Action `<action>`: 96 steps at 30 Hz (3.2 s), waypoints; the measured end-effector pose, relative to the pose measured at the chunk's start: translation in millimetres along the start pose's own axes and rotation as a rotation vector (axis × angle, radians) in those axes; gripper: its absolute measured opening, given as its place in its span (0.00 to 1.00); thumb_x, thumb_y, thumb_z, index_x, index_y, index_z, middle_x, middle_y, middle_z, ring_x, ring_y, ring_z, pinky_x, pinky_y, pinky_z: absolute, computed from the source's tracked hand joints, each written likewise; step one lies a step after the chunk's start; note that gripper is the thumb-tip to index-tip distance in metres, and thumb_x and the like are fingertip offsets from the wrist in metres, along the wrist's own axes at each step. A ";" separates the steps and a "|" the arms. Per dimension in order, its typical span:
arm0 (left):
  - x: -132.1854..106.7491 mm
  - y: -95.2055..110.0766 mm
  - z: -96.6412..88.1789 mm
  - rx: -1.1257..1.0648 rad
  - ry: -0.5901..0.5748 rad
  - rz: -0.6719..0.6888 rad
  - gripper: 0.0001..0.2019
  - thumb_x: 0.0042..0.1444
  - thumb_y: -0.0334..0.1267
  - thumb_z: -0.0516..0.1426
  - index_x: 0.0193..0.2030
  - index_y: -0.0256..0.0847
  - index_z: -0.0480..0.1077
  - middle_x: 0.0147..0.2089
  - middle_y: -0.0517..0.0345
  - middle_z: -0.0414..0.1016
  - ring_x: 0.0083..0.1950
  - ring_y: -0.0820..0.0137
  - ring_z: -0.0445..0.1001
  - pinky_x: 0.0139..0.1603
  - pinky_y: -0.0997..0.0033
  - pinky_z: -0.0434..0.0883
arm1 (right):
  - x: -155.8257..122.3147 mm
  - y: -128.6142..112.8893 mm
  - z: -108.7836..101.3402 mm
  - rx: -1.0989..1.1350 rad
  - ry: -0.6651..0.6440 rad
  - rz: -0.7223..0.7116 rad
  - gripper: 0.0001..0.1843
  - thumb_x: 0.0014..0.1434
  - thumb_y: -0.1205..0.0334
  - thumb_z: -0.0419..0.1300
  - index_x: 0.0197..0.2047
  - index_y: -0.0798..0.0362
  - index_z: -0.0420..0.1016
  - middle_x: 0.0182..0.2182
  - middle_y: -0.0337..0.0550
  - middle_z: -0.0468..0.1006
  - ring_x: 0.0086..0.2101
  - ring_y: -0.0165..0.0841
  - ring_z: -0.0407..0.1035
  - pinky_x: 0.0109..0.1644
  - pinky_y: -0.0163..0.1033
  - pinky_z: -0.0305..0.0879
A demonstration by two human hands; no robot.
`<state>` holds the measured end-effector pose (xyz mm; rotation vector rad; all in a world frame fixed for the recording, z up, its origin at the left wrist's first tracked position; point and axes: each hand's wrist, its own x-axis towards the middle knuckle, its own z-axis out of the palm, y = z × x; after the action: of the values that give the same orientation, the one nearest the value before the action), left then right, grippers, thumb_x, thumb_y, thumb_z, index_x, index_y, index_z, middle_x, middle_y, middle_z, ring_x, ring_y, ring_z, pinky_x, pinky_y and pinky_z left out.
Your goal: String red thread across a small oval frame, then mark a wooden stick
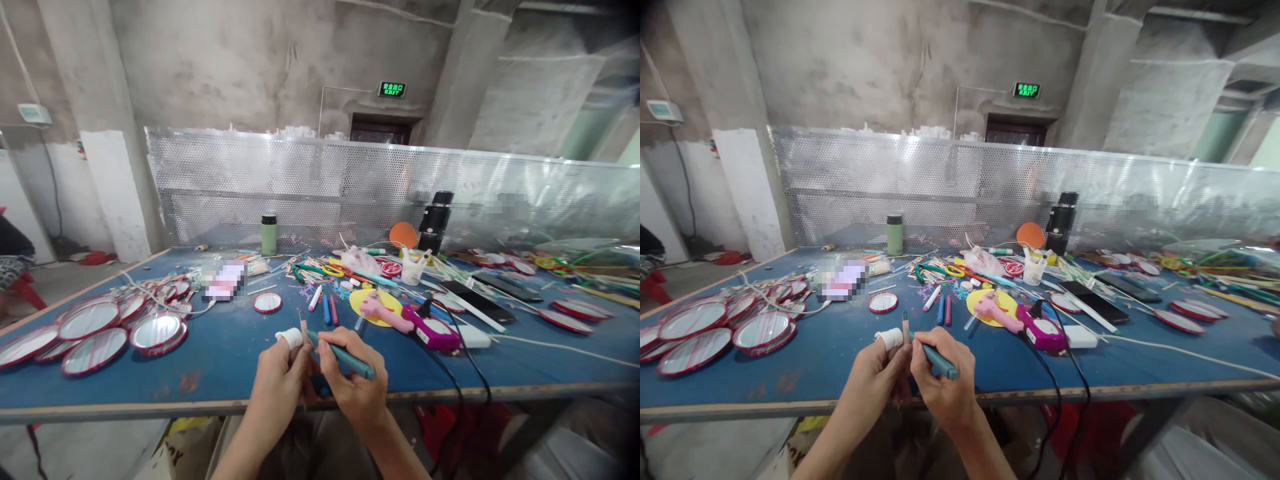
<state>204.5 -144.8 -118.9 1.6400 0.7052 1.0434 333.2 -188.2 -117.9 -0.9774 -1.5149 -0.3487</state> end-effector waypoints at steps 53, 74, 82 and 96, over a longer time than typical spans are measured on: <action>0.6 -1.7 0.2 0.027 0.006 0.014 0.18 0.62 0.54 0.54 0.29 0.42 0.67 0.16 0.64 0.70 0.15 0.70 0.69 0.18 0.76 0.65 | -0.6 -0.8 0.9 -0.024 0.026 -0.002 0.07 0.62 0.71 0.59 0.39 0.51 0.76 0.28 0.38 0.79 0.27 0.29 0.75 0.33 0.32 0.71; -0.6 -4.2 0.4 0.049 -0.001 0.025 0.17 0.63 0.52 0.53 0.29 0.42 0.66 0.16 0.64 0.69 0.14 0.71 0.68 0.17 0.76 0.64 | -0.9 -1.6 1.2 -0.040 0.046 0.019 0.06 0.63 0.71 0.59 0.39 0.51 0.75 0.27 0.37 0.77 0.26 0.28 0.74 0.32 0.32 0.69; 0.6 -3.8 0.5 0.077 0.003 0.019 0.18 0.63 0.52 0.52 0.29 0.42 0.65 0.16 0.64 0.69 0.15 0.71 0.68 0.18 0.77 0.64 | -0.8 -1.9 1.1 -0.037 0.038 -0.002 0.06 0.62 0.71 0.59 0.38 0.51 0.74 0.28 0.37 0.77 0.26 0.27 0.73 0.32 0.31 0.68; 1.8 -6.3 0.8 0.067 0.017 0.030 0.18 0.62 0.53 0.53 0.28 0.43 0.65 0.16 0.64 0.67 0.15 0.70 0.68 0.17 0.76 0.64 | -0.3 -1.6 1.2 -0.044 0.034 -0.038 0.07 0.63 0.72 0.59 0.40 0.50 0.74 0.29 0.37 0.78 0.29 0.28 0.75 0.34 0.30 0.69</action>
<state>206.4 -141.7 -124.5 1.7060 0.7352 1.0662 331.2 -188.4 -118.0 -0.9738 -1.5025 -0.4256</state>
